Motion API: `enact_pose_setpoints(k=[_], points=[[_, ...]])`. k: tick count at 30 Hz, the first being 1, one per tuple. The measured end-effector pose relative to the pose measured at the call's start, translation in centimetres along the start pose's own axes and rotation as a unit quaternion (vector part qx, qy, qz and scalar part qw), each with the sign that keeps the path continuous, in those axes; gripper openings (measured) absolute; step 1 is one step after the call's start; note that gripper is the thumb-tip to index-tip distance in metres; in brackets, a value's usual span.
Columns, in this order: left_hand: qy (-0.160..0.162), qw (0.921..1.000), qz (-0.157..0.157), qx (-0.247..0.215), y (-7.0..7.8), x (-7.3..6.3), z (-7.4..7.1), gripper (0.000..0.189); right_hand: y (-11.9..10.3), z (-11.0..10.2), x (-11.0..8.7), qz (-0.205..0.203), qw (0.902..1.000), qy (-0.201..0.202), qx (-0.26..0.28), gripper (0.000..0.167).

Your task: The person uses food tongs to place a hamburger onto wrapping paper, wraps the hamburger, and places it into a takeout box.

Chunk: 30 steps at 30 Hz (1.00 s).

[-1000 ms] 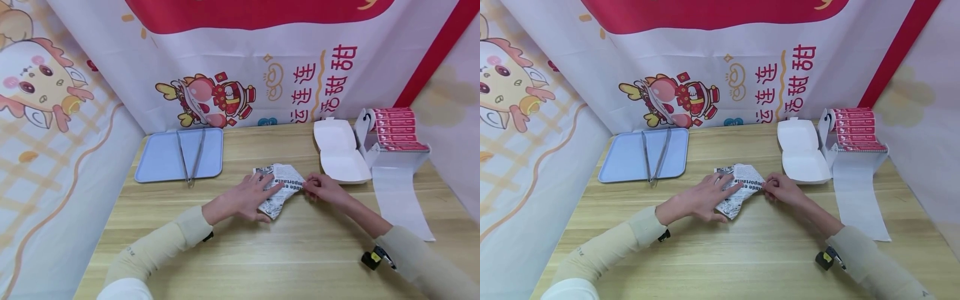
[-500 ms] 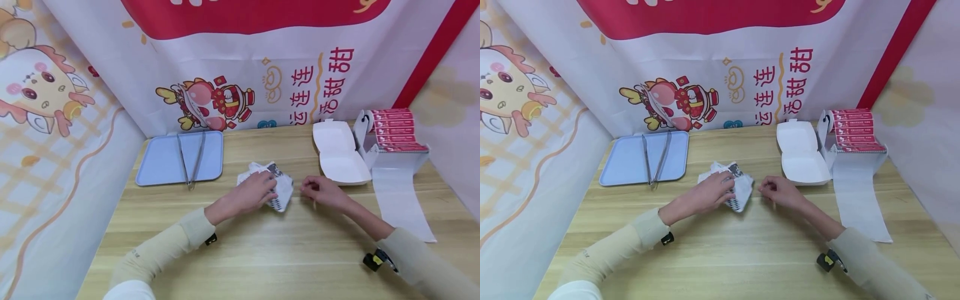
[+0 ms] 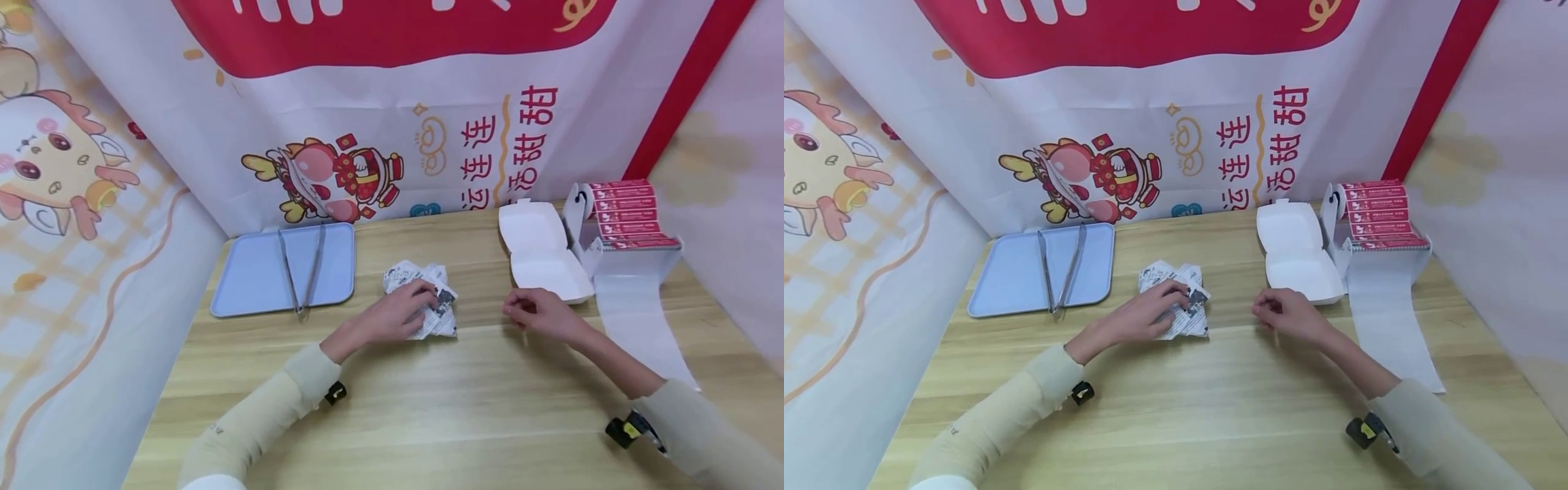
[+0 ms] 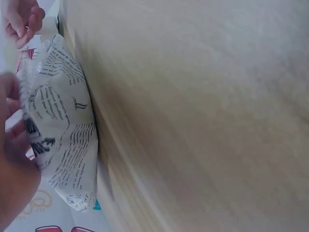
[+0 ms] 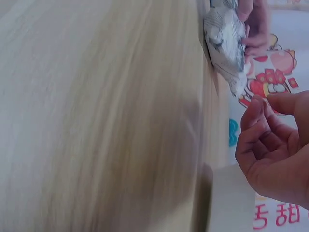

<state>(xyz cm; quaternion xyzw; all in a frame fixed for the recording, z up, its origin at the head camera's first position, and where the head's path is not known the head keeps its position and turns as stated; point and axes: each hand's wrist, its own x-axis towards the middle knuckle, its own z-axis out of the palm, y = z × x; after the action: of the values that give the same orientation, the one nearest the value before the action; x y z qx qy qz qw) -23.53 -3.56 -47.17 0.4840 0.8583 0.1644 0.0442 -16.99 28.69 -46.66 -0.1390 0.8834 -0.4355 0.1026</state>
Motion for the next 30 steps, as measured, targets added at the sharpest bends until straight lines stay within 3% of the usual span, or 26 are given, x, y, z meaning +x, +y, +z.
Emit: enact_pose_setpoints(k=[4,10,14,18,20,24,30], points=[[0.024,0.9996,0.013,0.009,-0.5,0.0,0.4,0.018,0.5,-1.6,-1.0,0.000,0.9991,0.025,-0.034,0.013],[0.026,0.9991,-0.009,0.032,-0.7,-0.1,0.5,0.031,3.0,-6.0,-3.8,0.029,0.9891,0.104,-0.100,0.014],[0.034,0.9985,-0.023,0.037,-0.8,0.1,0.6,0.032,5.9,-9.1,-6.3,0.071,0.9725,0.187,-0.120,0.020],[0.040,0.9978,-0.035,0.039,-1.0,-0.3,0.5,0.032,8.1,-10.9,-7.3,0.114,0.9448,0.270,-0.148,0.029],[0.039,0.9978,-0.038,0.038,-1.1,-0.5,0.5,0.032,8.5,-11.2,-7.0,0.108,0.9288,0.309,-0.174,0.031],[0.043,0.9979,-0.038,0.032,-1.1,-0.8,0.5,0.031,8.0,-11.3,-5.5,0.051,0.9053,0.356,-0.226,0.039],[0.045,0.9976,-0.036,0.038,-1.1,-0.3,0.9,0.031,6.9,-11.7,-3.8,-0.006,0.8873,0.346,-0.306,0.042]])
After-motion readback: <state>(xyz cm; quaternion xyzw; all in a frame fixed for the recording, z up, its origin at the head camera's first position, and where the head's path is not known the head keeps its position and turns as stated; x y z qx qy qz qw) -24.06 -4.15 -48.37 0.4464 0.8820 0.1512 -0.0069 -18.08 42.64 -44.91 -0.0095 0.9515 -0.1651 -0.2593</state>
